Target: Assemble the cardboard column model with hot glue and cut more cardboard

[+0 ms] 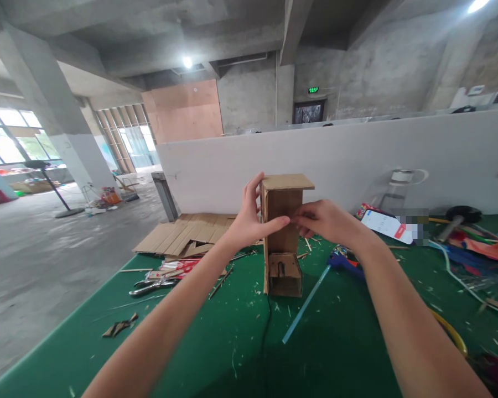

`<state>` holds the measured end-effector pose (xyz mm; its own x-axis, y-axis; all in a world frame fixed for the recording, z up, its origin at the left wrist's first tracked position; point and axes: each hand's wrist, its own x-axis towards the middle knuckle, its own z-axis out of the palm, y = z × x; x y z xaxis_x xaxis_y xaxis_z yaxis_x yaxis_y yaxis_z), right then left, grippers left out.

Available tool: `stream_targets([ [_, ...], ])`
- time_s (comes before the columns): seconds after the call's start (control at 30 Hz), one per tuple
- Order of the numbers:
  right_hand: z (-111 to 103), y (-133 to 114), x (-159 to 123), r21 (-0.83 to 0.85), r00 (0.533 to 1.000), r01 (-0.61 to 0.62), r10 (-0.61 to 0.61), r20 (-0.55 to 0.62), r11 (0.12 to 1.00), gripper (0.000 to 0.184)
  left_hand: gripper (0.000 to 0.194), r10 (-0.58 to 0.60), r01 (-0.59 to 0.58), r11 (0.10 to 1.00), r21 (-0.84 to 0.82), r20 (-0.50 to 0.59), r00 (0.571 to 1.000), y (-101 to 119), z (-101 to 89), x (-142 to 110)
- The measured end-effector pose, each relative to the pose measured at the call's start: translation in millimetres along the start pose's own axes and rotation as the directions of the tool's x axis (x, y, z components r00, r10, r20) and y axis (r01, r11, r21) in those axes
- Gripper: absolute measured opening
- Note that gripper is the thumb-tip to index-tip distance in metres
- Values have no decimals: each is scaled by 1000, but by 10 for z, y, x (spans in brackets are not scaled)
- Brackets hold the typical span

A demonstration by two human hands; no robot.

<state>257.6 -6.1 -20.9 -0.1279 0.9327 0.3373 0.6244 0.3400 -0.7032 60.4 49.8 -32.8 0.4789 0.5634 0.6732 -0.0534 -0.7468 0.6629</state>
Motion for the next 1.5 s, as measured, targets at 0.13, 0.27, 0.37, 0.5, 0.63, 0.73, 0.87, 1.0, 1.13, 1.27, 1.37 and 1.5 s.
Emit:
stream_targets([
  [0.13, -16, 5, -4, -23, 1000, -27, 27, 6, 999, 17, 106, -84, 79, 992, -97, -45, 995, -153, 176, -154],
  [0.27, -25, 31, -5, -39, 999, -51, 51, 13, 998, 19, 103, -146, 136, 979, -154, -57, 988, -243, 273, -187],
  [0.37, -25, 52, -5, -45, 997, -71, 72, 12, 996, 18, 98, -167, 160, 982, -103, -63, 984, -241, 313, -203],
  [0.5, -20, 70, -13, -24, 997, -69, 70, 13, 997, 18, 91, -208, 206, 978, -39, -38, 977, -221, 331, -231],
  [0.63, -10, 60, -26, -34, 998, -63, 63, 18, 997, 19, 87, -237, 233, 970, -74, -48, 970, -225, 311, -239],
  [0.73, 11, 61, -17, -60, 997, -74, 75, 14, 995, 16, 87, -219, 215, 975, -63, -57, 974, -221, 295, -245],
  [0.87, 55, 103, 14, -48, 997, -62, 65, 52, 997, 13, 88, -209, 209, 978, -10, -85, 974, -223, 271, -254],
  [1.0, 90, 115, 24, -73, 992, -75, 82, 95, 994, 12, 89, -199, 199, 980, -8, -87, 976, -295, 242, -258],
  [1.13, 100, 92, 9, -120, 989, -71, 86, 122, 990, 14, 87, -229, 228, 973, -36, -35, 973, -452, 230, -280],
  [1.27, 127, 116, 16, -174, 988, -61, 83, 126, 983, 17, 74, -354, 336, 918, -210, -53, 934, -561, 235, -279],
  [1.37, 201, 162, 41, -208, 986, -35, 68, 152, 977, 21, 68, -489, 410, 819, -401, -114, 865, -506, 185, -232],
  [1.5, 312, 160, 56, -135, 978, -35, 62, 198, 990, 31, 65, -642, 577, 645, -500, 55, 765, -356, -7, -151],
])
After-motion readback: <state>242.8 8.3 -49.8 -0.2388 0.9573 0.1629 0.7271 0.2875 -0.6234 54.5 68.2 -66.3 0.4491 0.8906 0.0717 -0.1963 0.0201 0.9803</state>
